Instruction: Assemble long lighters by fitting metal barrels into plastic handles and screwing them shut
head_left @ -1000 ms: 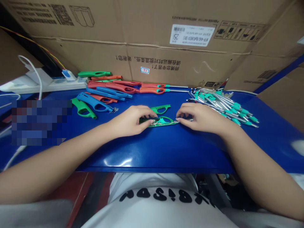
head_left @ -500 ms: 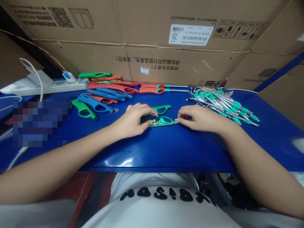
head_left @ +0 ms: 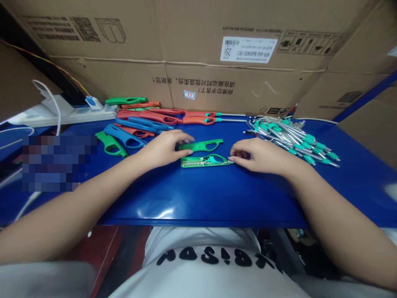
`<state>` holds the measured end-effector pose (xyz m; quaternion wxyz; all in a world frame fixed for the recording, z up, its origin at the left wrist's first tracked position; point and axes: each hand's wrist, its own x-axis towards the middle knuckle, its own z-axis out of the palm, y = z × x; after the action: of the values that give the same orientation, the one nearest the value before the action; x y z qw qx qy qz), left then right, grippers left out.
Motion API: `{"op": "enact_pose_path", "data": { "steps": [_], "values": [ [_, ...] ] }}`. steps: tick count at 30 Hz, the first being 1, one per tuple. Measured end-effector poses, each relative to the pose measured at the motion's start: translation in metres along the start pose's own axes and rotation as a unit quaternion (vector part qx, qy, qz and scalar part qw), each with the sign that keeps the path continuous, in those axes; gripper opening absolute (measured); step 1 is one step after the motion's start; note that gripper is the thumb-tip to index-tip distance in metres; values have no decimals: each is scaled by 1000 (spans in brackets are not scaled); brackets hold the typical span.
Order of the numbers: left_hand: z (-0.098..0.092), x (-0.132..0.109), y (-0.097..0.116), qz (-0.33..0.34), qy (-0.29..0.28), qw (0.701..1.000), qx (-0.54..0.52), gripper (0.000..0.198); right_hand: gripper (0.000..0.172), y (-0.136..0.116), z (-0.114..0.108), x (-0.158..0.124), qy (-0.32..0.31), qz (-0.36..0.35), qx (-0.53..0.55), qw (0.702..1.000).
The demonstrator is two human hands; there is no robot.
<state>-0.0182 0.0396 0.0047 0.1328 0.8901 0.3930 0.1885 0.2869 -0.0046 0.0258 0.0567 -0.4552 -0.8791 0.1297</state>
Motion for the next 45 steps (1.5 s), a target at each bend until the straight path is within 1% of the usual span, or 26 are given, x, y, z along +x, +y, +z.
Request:
{"op": "enact_pose_path", "data": {
  "steps": [3,6,9,12,15,17,18,19,20,22,23,25,26,27,29,32,34,37,42,45],
  "values": [
    [5,1,-2,-17,-3,1000,-5,42,17,1,2,0,-8,-2,4,1000],
    [5,1,-2,9,1,999,33,44,16,3,4,1,12,-22,-4,1000],
    [1,0,-3,54,-24,993,101,45,20,5,6,1,74,-56,-18,995],
    [-5,-1,-4,74,-60,985,141,41,25,5,11,2,138,-84,-30,986],
    [-9,-3,0,85,-52,987,129,35,32,4,14,4,177,-100,-42,978],
    [-11,-4,8,86,-26,993,77,34,42,2,16,6,209,-109,-51,971],
    [-11,-5,13,77,-12,996,37,35,47,0,16,7,225,-113,-55,966],
    [-12,-5,19,56,9,998,-12,35,52,-1,16,7,239,-117,-57,962],
    [-13,-6,24,25,18,997,-68,36,54,-2,17,8,249,-123,-55,959],
    [-15,-6,32,-31,13,978,-204,39,50,-4,17,9,259,-141,-36,955],
    [-16,-6,35,-52,-2,964,-260,41,46,-5,18,10,263,-149,-22,953],
    [-19,-6,37,-80,-32,940,-331,43,38,-6,20,10,273,-156,9,949],
    [-20,-6,37,-88,-41,935,-342,44,35,-6,21,11,278,-155,23,948],
    [-20,-7,37,-91,-43,935,-341,45,34,-7,22,11,279,-154,35,947],
    [-21,-8,36,-78,-31,950,-302,46,34,-8,25,11,270,-150,56,950],
    [-20,-11,36,-13,-28,982,-185,44,36,-9,27,11,228,-148,67,960],
    [-20,-12,37,28,-46,992,-112,40,36,-10,28,12,190,-146,68,968],
    [-20,-13,38,54,-64,995,-54,33,34,-11,29,12,148,-141,69,976],
    [-19,-13,37,62,-88,994,-17,30,33,-10,30,14,115,-138,67,981],
    [-16,-13,36,59,-101,993,-9,31,33,-8,31,15,106,-142,60,982]
  ]
}}
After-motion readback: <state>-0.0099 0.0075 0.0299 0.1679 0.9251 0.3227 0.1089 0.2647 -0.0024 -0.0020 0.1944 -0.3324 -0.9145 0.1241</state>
